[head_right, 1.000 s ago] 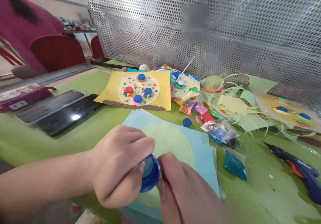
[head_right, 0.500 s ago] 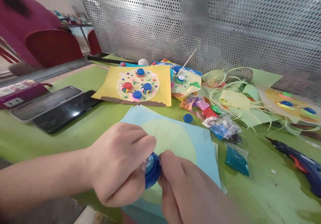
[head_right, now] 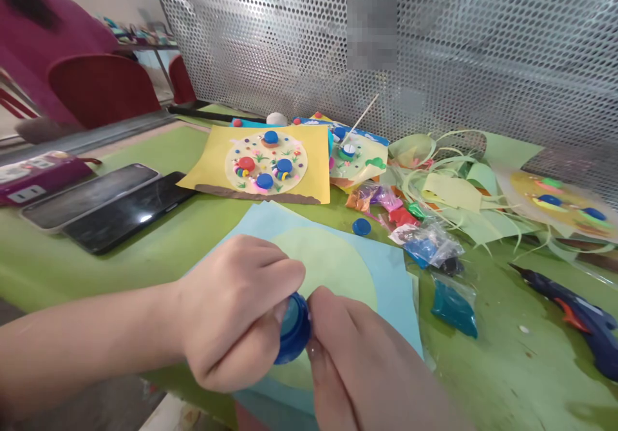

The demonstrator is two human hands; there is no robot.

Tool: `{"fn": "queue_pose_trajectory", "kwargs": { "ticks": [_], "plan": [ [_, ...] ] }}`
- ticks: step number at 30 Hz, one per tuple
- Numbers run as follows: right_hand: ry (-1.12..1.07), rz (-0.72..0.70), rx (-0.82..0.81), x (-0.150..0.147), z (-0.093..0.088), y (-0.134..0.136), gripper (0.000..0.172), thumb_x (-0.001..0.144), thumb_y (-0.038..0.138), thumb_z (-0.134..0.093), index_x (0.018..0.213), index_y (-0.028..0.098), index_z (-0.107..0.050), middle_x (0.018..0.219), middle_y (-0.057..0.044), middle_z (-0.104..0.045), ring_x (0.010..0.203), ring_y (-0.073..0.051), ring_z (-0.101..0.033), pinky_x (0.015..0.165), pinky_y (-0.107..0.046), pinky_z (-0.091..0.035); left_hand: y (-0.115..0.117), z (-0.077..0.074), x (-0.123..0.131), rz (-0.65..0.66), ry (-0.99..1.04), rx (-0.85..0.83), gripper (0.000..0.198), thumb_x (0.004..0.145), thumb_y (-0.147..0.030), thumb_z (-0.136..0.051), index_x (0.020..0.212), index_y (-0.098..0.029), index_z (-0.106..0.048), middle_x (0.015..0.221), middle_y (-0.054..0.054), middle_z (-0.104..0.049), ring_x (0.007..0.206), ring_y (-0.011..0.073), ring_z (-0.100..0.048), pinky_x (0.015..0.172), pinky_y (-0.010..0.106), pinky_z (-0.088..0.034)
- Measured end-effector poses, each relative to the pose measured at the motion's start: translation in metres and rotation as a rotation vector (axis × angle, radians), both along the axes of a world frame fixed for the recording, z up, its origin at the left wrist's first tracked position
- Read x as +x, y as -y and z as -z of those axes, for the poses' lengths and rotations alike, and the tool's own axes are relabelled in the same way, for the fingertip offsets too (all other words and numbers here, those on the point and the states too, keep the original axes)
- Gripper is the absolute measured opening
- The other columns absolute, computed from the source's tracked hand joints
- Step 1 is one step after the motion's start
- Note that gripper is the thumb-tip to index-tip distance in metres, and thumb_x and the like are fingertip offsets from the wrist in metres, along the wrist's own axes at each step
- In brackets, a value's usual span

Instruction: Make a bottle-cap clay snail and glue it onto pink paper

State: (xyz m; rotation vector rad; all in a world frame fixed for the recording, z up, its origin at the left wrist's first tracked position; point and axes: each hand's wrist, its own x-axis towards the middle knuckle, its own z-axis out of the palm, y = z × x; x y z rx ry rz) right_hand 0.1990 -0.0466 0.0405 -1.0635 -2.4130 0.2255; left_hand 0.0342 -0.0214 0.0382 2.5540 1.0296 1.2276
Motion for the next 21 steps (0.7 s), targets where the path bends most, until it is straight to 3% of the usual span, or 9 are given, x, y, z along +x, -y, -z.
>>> {"fn": "queue_pose_trajectory", "kwargs": {
  "ticks": [4, 9, 14, 21],
  "plan": [
    [-0.016, -0.045, -0.034, 0.000, 0.001, 0.000, 0.016, 0.085, 0.018, -0.034, 0.076, 0.026, -0.045, 0.054, 0.001, -0.057, 0.043, -0.015, -0.053, 0.037, -0.023, -0.037, 0.001, 0.000, 0.000, -0.034, -0.021, 0.042, 0.016, 0.059, -0.023, -0.029, 0.048, -0.022, -0.017, 0.036, -0.004, -0.019, 0.037, 0.0101, -0.007, 0.032, 0.025, -0.013],
    [0.001, -0.006, -0.044, -0.002, -0.001, 0.001, 0.015, 0.085, 0.021, -0.036, 0.074, 0.025, -0.045, 0.047, 0.003, -0.052, 0.035, -0.014, -0.047, 0.033, -0.023, -0.031, 0.001, -0.001, -0.001, -0.030, -0.044, 0.069, 0.017, 0.061, -0.023, -0.028, 0.044, -0.022, -0.024, 0.034, -0.003, -0.024, 0.033, 0.0102, -0.013, 0.031, 0.025, -0.016],
    [-0.051, -0.033, -0.007, -0.004, -0.002, -0.002, 0.019, 0.087, 0.025, -0.037, 0.069, 0.025, -0.044, 0.042, 0.005, -0.047, 0.031, -0.012, -0.040, 0.032, -0.022, -0.028, 0.000, -0.010, -0.003, 0.024, -0.103, -0.050, 0.015, 0.058, -0.021, -0.028, 0.050, -0.023, -0.015, 0.036, -0.004, -0.021, 0.037, 0.0102, -0.011, 0.032, 0.024, -0.016],
    [-0.158, -0.049, -0.050, -0.009, -0.001, -0.006, 0.020, 0.084, 0.023, -0.040, 0.065, 0.025, -0.043, 0.046, 0.002, -0.051, 0.035, -0.012, -0.045, 0.031, -0.022, -0.033, 0.001, -0.014, -0.005, 0.068, -0.078, -0.258, 0.017, 0.058, -0.024, -0.027, 0.055, -0.022, -0.010, 0.041, -0.005, -0.016, 0.038, 0.0099, -0.009, 0.033, 0.024, -0.017]
  ]
}}
